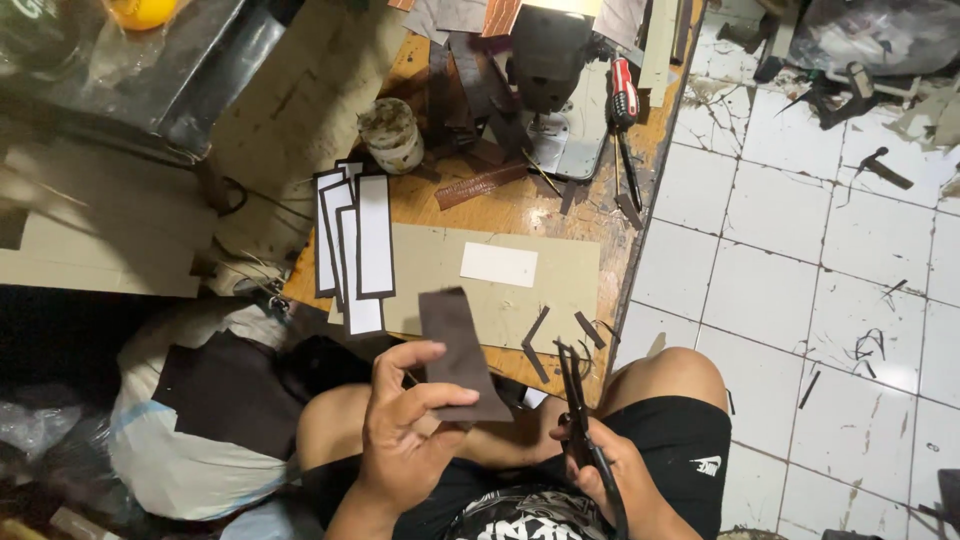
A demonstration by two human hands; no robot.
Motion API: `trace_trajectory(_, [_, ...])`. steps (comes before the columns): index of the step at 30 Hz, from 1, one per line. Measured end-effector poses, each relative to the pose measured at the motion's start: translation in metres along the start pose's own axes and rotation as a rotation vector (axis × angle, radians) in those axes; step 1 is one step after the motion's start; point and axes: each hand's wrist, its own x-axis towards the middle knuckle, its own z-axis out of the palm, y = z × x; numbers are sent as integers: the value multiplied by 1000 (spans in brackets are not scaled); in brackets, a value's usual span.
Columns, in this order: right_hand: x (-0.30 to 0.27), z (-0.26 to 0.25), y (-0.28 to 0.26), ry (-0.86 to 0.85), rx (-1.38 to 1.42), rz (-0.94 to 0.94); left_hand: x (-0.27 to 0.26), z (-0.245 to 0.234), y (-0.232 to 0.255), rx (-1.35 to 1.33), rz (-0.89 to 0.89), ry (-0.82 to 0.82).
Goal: Trimming the edges of leather strips using scissors
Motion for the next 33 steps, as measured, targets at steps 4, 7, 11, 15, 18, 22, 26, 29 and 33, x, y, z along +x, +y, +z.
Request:
trace_trajectory(4, [7, 5, -38, -152, 138, 16, 11, 1, 13, -261, -22, -196])
trace_trajectory(7, [16, 18, -94, -406, -70, -54, 8, 10, 10, -426, -210, -463])
trace_trajectory(11, [20, 26, -105, -534, -21, -35, 2, 13, 1, -389, -241, -440])
trace_trajectory(15, [16, 19, -86, -578, -41, 101, 0, 2, -8, -342, -204, -257])
trace_trajectory(18, [16, 15, -82, -598, -75, 129, -5, -7, -31, -481, -401, 9])
trace_trajectory(22, [10, 10, -49, -406, -154, 41, 6, -2, -37, -672, -489, 393])
trace_trajectory(26, [12, 19, -49, -104, -127, -44, 7, 14, -34, -753, -556, 397])
trace_trajectory(29, [15, 30, -46, -17, -86, 50, 8, 26, -30, -782, -575, 374])
trace_trajectory(33, [18, 33, -32, 69, -192, 38, 9, 36, -28, -818, -607, 368])
